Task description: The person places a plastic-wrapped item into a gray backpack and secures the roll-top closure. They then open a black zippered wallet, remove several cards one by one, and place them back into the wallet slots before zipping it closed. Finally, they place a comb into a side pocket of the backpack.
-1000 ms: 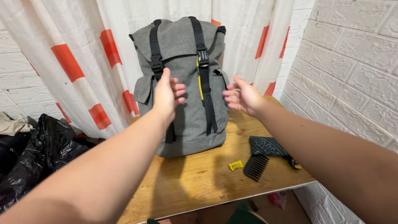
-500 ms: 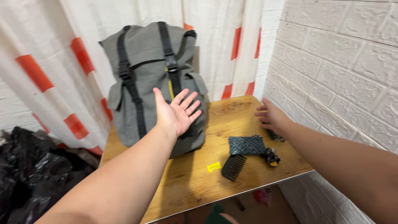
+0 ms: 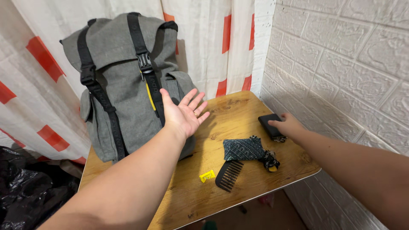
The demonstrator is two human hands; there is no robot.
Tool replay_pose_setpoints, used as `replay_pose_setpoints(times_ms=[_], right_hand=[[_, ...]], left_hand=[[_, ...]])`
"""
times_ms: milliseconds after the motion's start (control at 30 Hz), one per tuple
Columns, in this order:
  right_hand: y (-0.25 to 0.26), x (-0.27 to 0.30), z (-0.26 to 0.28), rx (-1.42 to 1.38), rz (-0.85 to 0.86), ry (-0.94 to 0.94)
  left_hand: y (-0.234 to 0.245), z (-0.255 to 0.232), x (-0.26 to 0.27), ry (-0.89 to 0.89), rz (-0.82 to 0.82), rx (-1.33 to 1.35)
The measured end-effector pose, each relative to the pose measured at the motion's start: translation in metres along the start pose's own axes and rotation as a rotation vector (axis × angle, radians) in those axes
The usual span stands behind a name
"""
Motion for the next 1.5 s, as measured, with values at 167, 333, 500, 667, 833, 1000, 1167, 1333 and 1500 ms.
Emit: replay_pose_setpoints(times_ms=[167,333,500,667,833,1000,1167,1333,1500], right_hand=[[0.004,-0.011,-0.019,0.168,-0.079,-0.011],[-0.003,-0.039,-0.040,0.197,-0.090,-0.053],[-0.021,-0.079,-0.073,0.202,-0.074,-0.113],[-0.041,-0.099,-0.092,0.223,-0.033,-0.172],[-0.055,-0.095,-0.091,0.157,0.067,-0.228],[-0.056,-0.091,-0.077,0.151,0.065,-0.223],[-0.071,-0.075,-0.084,-0.075,0.187,-0.461],[-0.071,-0.062,-0.064,-0.138,0.160,-0.441],[-0.073,-0.032,-0.025,-0.240,0.137,-0.236]], left_hand=[[0.005,0.012,-0.006,0.029,-0.019,-0.012],[0.006,0.012,-0.009,0.040,-0.011,-0.027],[0.012,0.016,-0.009,0.051,-0.012,-0.031],[0.023,0.025,-0.008,0.085,-0.019,-0.030],[0.039,0.029,-0.010,0.101,-0.045,-0.040],[0.051,0.035,-0.015,0.115,-0.071,-0.043],[0.060,0.041,-0.011,0.139,-0.096,-0.048],[0.065,0.044,-0.005,0.157,-0.127,-0.075],[0.073,0.047,0.001,0.181,-0.162,-0.132]])
Point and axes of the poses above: each hand's wrist, its own x-axis away from the middle knuckle, its own y-axis out of the back of the hand, z = x × y, the point moved 10 cm from there along -x, towards the middle knuckle, and after that the axes turned 4 degrees about -y, right-handed, at the moved point
